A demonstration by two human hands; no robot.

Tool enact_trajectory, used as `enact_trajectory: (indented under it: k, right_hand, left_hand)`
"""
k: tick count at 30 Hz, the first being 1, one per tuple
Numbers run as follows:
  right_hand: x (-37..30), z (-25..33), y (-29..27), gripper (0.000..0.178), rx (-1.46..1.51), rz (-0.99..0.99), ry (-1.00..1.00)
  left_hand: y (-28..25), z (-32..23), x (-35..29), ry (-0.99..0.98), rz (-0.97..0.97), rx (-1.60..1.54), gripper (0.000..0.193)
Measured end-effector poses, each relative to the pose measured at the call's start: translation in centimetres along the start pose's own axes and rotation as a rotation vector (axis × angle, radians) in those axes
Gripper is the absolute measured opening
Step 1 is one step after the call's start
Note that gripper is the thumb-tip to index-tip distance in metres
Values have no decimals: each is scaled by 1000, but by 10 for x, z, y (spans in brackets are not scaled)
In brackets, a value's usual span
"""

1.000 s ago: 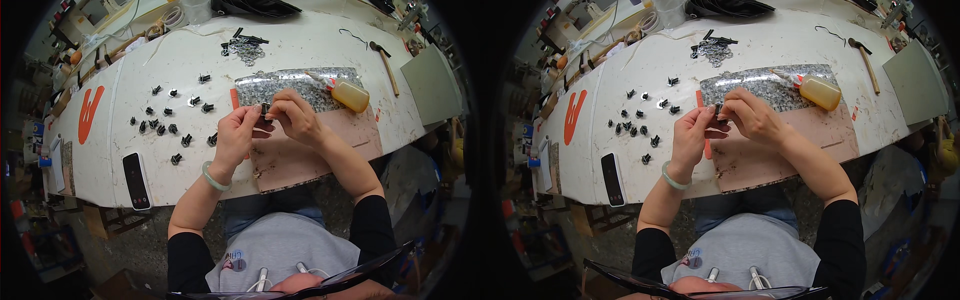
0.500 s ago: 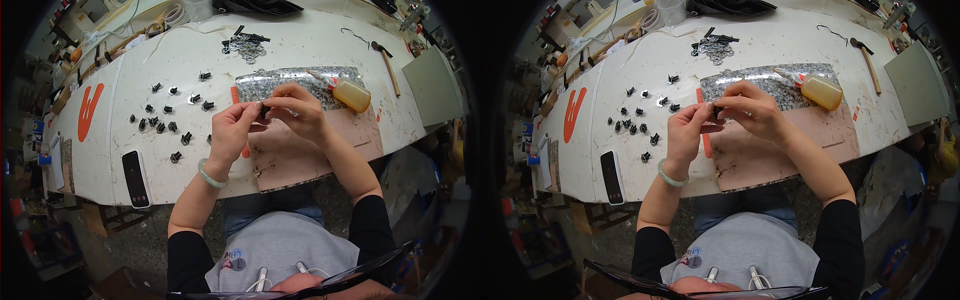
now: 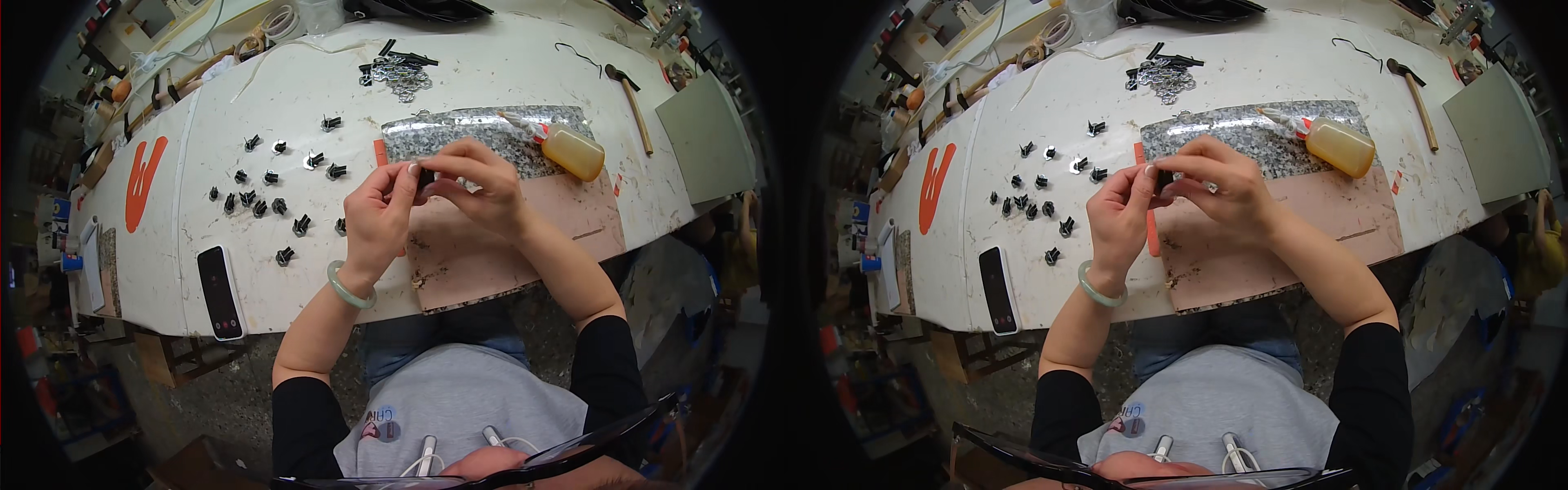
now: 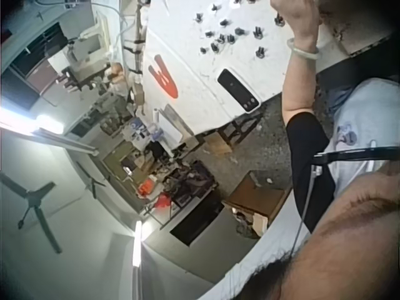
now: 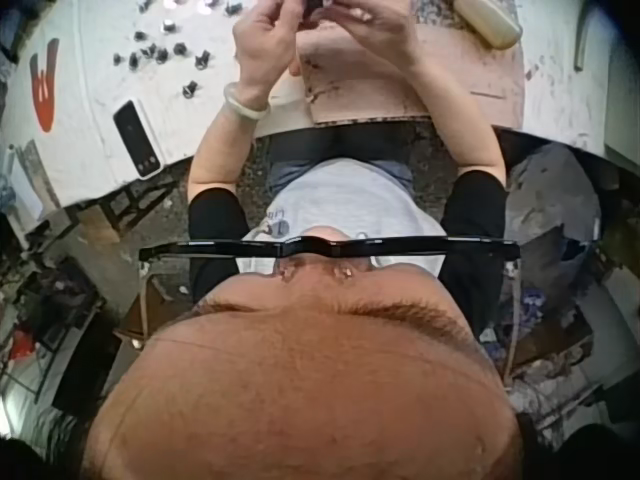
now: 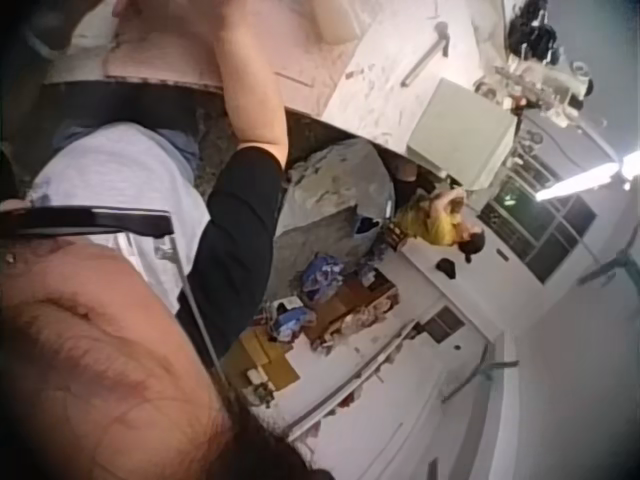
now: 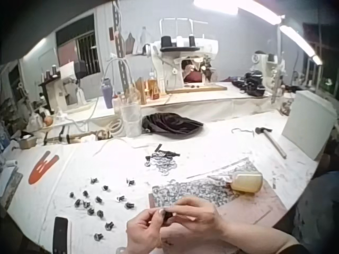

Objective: The person applies glue from a dispenser bottle onto small straps and attaches them to metal loops by hand.

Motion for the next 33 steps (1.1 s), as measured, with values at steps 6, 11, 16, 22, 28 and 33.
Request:
enact_trajectory:
  k: [6,11,16,22,28,33]
  right_hand:
    - [-3,1,-2,33,-90,36,-207]
    - [1,7,1,29,-47,28,-166]
    - [3,10,-1,25,-36,-14,-78]
    - [-1,6,-6,24,-47,-2,-199]
    - [2,6,-6,22,-102,43,-329]
    - [3,5,-7,21,-147,52,-320]
  left_hand:
    - [-1,2,4,-140,34,-160,27]
    - [-2,2,1,-48,-13,-142,22]
    - [-3,1,2,-30,4,-135,19]
    - [-4,-1,5,-158,136,-187,16]
    - [-4,0,5,-117,113,-146,17]
    - [0,-5,5,-206,139,-136,21]
Point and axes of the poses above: each hand's wrist, its own x-axis towards the middle knuckle, its own y-axis out of the palm, z = x × y, the point moved 4 cm from there along x, towards the middle knuckle, and after that the axes turned 7 degrees about -y, right-handed, at the moved point
